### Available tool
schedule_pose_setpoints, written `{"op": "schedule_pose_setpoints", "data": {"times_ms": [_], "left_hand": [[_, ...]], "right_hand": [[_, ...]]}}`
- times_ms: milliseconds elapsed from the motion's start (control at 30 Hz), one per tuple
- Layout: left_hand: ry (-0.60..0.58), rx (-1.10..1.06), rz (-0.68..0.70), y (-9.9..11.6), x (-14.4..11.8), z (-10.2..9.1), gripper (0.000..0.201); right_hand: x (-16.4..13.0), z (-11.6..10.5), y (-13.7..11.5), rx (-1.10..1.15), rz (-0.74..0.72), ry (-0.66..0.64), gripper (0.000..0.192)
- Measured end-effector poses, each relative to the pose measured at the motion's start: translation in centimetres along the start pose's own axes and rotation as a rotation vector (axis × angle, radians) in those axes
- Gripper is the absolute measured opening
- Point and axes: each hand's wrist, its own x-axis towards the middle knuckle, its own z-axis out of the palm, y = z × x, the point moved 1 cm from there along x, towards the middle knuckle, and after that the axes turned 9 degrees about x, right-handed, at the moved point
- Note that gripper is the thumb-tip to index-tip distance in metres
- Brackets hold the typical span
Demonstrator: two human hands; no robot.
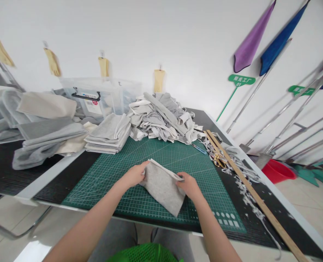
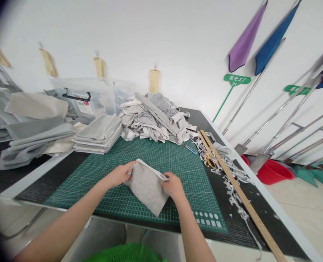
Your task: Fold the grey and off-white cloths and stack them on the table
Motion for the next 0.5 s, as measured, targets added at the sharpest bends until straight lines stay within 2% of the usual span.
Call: {"op": "schedule_pose_setpoints", "data": {"times_ms": [67, 133, 200, 267, 333, 400, 433, 500], "left_hand": [[0.109, 0.054, 0.007, 0.0, 1.6, -0.2, 0.051], [0.228, 0.099, -0.080, 0.0, 2.7, -0.7, 0.043], [0.341, 0.109, -0.144, 0.4, 2.7, -1.7, 0.038], [0.380, 0.058, -0.058, 1.4, 1.4, -2.6, 0.038], [0.283, -0.003, 0.143, 2.8, -0.8, -2.9, 0.047], [0.101, 0.001, 0.318, 4.3, -3.5, -2.3, 0.065], [0.033, 0.029, 0.356, 4.9, -4.7, -1.6, 0.072], [-0.008, 0.096, 0.333, 5.8, -6.6, 0.0, 0.075]], "right_hand": [[-1.5, 0.9, -0.4, 0.298, 0.102, -0.109, 0.041], [-3.3, 2.3, -1.1, 0.745, 0.263, -0.167, 0.048], [-4.7, 3.9, -1.9, 1.138, 0.383, -0.106, 0.044], [-5.4, 5.2, -2.8, 1.389, 0.437, 0.012, 0.036], [-5.7, 6.1, -3.4, 1.519, 0.464, 0.102, 0.032], [-5.6, 6.4, -4.0, 1.554, 0.484, 0.143, 0.031], [-5.6, 6.5, -4.2, 1.539, 0.492, 0.148, 0.030], [-5.7, 6.4, -4.5, 1.474, 0.487, 0.149, 0.029]]}}
